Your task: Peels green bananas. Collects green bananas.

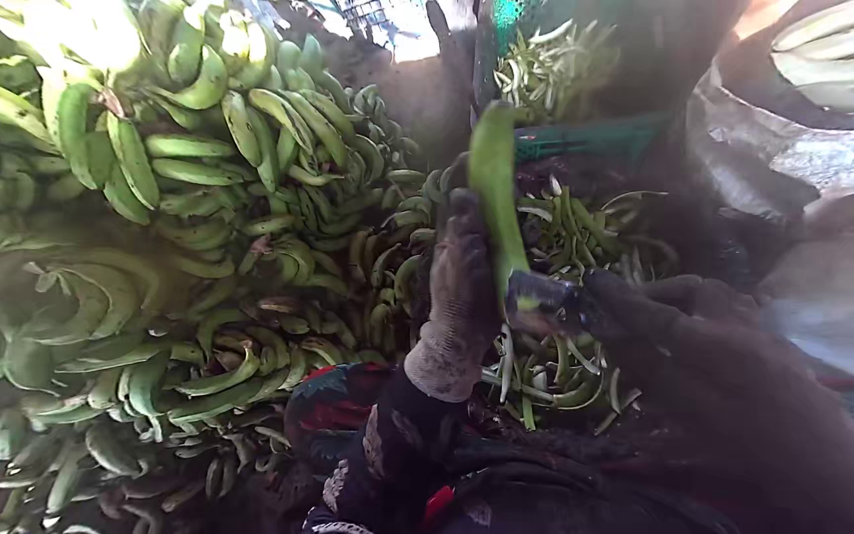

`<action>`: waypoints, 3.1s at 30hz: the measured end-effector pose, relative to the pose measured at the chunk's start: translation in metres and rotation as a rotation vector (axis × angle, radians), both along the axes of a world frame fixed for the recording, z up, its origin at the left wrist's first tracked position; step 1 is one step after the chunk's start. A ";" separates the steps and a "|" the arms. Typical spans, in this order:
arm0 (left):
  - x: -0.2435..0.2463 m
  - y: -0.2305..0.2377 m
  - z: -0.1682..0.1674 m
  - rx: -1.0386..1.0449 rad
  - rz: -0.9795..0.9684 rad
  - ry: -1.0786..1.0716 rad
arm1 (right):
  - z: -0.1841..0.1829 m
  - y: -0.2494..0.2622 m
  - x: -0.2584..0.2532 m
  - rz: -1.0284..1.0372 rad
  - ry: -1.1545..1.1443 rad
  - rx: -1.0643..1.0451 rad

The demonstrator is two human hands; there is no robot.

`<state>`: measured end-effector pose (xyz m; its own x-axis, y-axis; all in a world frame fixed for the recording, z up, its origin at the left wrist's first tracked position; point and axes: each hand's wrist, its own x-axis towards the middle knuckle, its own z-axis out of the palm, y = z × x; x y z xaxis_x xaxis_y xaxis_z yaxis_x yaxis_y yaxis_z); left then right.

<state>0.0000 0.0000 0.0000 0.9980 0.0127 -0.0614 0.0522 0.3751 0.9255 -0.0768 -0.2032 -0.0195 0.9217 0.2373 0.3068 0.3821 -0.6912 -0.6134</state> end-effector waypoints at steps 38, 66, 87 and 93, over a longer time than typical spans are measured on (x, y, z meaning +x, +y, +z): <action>-0.044 0.017 -0.036 0.052 -0.543 0.112 | -0.010 0.001 0.033 -0.128 0.020 -0.058; -0.039 0.022 -0.035 -0.192 -0.041 0.374 | -0.052 0.033 0.008 -0.114 -0.011 0.034; -0.031 0.034 -0.030 -0.105 0.079 0.429 | -0.058 0.011 -0.007 0.035 0.016 0.253; -0.053 0.018 -0.038 0.320 -0.173 0.063 | -0.066 0.014 0.016 -0.101 0.042 0.110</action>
